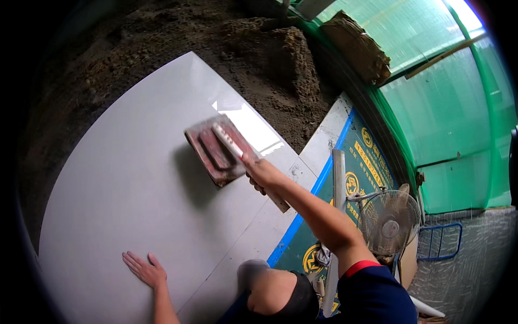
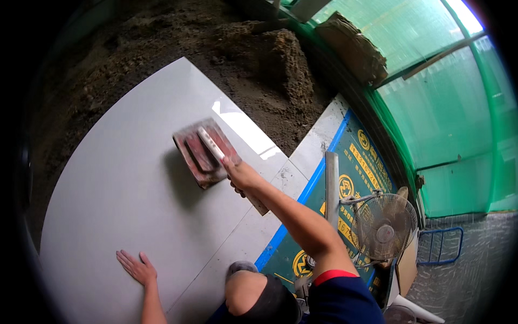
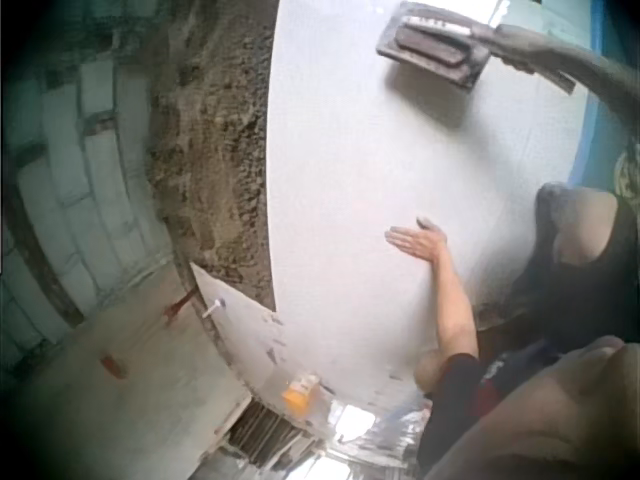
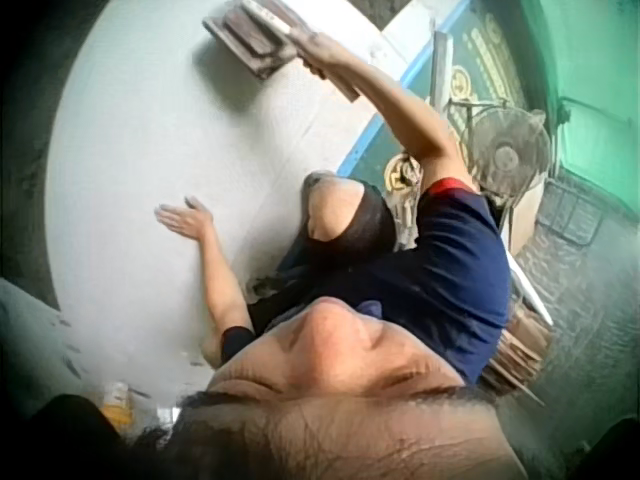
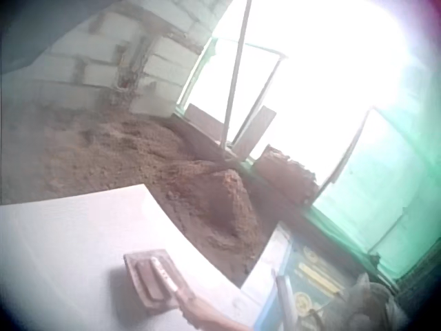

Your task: The person applies adhesive to the back of a large floor tile, places it onto a prepared bed of mortar, and uses a rubber mallet and a float tool to level it and align it with adjacent tiles.

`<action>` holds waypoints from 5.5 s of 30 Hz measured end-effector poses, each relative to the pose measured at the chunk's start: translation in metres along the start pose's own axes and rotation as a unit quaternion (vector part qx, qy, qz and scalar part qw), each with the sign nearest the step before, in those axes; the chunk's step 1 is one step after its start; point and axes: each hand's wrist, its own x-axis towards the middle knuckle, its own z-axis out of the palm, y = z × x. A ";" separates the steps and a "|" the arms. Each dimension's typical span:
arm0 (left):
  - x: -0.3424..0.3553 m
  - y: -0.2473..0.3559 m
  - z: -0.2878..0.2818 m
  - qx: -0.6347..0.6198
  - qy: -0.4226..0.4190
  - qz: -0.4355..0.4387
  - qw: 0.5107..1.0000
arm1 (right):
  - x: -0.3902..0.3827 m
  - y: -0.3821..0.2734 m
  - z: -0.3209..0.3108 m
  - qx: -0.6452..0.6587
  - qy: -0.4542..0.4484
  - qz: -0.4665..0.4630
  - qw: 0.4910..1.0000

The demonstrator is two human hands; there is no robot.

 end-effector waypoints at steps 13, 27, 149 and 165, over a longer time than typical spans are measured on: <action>-0.001 0.001 0.010 0.017 0.019 0.015 1.000 | -0.018 0.069 0.029 -0.055 0.111 0.087 0.988; 0.004 0.012 -0.004 -0.027 -0.061 -0.003 0.998 | 0.014 0.057 0.082 -0.240 0.121 -0.082 0.960; 0.067 -0.524 0.018 0.051 0.040 -0.739 0.670 | -0.021 -0.253 0.612 -0.283 -0.126 -0.054 0.949; 0.062 -0.526 0.034 0.106 0.020 -0.722 0.684 | -0.036 -0.236 0.610 -0.274 0.020 -0.031 0.961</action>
